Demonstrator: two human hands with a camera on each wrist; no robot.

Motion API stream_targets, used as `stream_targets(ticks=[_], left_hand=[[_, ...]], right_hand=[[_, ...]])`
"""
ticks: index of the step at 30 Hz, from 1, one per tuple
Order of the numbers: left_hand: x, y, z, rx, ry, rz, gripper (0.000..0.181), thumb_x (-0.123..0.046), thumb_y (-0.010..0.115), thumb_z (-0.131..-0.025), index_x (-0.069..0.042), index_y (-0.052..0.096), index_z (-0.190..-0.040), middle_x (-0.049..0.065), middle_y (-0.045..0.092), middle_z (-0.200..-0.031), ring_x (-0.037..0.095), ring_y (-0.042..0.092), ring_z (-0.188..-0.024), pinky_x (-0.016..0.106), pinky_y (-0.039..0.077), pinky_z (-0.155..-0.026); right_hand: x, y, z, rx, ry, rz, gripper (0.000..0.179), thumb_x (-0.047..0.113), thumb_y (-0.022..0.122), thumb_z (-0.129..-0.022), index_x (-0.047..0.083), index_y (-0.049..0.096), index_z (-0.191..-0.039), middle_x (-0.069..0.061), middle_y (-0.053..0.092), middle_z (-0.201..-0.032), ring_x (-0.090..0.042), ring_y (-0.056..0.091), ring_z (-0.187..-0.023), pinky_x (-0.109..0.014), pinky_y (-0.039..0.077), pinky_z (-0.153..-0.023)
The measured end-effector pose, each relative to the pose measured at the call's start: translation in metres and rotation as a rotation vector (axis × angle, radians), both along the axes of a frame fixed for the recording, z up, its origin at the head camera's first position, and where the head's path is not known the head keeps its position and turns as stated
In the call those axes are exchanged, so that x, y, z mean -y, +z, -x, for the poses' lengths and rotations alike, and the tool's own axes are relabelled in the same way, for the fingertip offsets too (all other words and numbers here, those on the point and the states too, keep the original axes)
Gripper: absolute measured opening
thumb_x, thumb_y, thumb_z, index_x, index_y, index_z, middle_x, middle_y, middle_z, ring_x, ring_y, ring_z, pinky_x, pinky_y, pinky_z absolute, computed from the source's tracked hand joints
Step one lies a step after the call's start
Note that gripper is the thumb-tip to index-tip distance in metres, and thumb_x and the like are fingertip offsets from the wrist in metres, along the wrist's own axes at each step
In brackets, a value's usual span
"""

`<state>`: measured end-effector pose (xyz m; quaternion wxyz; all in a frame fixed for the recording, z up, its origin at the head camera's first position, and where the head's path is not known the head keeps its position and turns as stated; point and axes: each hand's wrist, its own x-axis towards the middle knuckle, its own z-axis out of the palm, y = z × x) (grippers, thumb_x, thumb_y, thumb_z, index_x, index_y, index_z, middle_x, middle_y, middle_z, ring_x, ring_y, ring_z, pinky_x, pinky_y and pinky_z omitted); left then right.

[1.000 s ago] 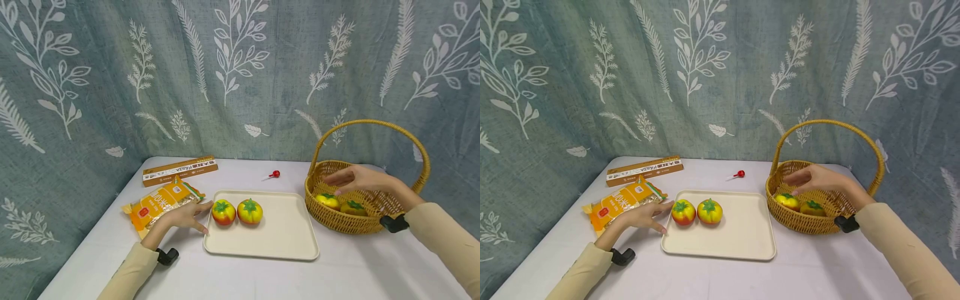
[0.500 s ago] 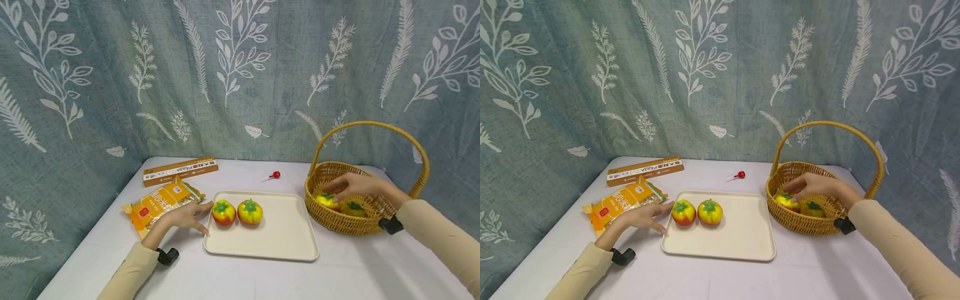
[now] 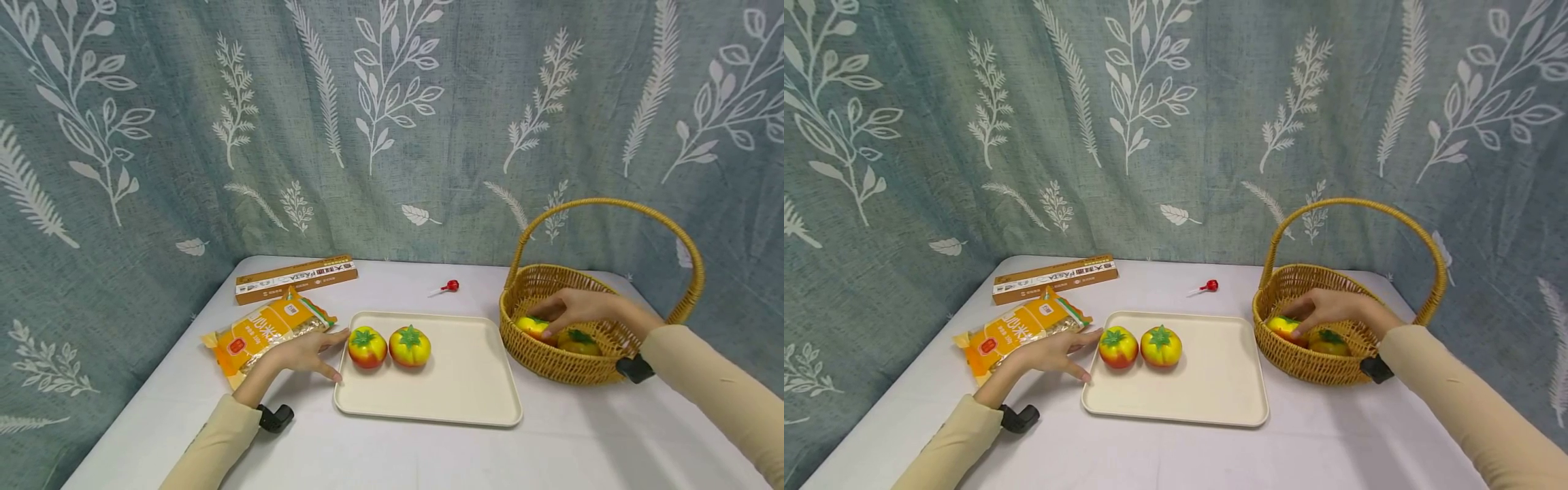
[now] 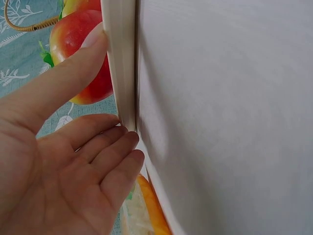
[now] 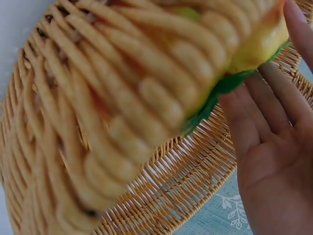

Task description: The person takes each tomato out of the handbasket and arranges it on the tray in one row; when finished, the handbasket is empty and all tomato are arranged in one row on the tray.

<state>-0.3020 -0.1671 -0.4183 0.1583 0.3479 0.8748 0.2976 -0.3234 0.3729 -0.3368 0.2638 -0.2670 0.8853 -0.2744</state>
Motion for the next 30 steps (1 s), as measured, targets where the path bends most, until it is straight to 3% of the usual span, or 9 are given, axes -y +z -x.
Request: stream_targets(ticks=[7, 17, 26, 30], left_hand=[[0.000, -0.001, 0.000, -0.001, 0.002, 0.002, 0.093, -0.030, 0.082, -0.077, 0.006, 0.032, -0.146, 0.022, 0.029, -0.152, 0.039, 0.035, -0.135, 0.048, 0.034, -0.108], [-0.001, 0.000, -0.001, 0.003, 0.019, 0.015, 0.092, -0.028, 0.082, -0.077, 0.004, 0.032, -0.147, 0.020, 0.029, -0.152, 0.039, 0.036, -0.135, 0.047, 0.034, -0.108], [-0.001, 0.001, -0.001, 0.014, 0.030, 0.008, 0.093, -0.029, 0.083, -0.076, 0.003, 0.033, -0.147, 0.020, 0.029, -0.153, 0.040, 0.034, -0.135, 0.048, 0.033, -0.109], [-0.001, 0.001, -0.002, 0.020, 0.030, 0.007, 0.093, -0.029, 0.083, -0.077, 0.003, 0.032, -0.148, 0.019, 0.029, -0.153, 0.039, 0.035, -0.135, 0.048, 0.033, -0.109]], right_hand=[[0.001, -0.002, 0.000, -0.036, -0.009, -0.024, 0.061, 0.022, 0.071, -0.089, -0.011, 0.048, -0.135, -0.024, 0.055, -0.131, -0.044, 0.048, -0.123, -0.049, 0.045, -0.098], [0.001, 0.002, 0.001, -0.095, -0.036, -0.047, 0.062, 0.028, 0.074, -0.086, -0.006, 0.053, -0.133, -0.020, 0.059, -0.128, -0.036, 0.057, -0.116, -0.041, 0.051, -0.092], [0.003, 0.018, -0.007, -0.200, -0.038, -0.085, 0.065, 0.031, 0.075, -0.084, -0.007, 0.054, -0.132, -0.021, 0.059, -0.128, -0.037, 0.057, -0.115, -0.045, 0.051, -0.092], [0.003, 0.027, -0.012, -0.238, -0.085, -0.093, 0.068, 0.036, 0.075, -0.083, -0.004, 0.053, -0.135, -0.021, 0.057, -0.130, -0.041, 0.052, -0.120, -0.050, 0.048, -0.095]])
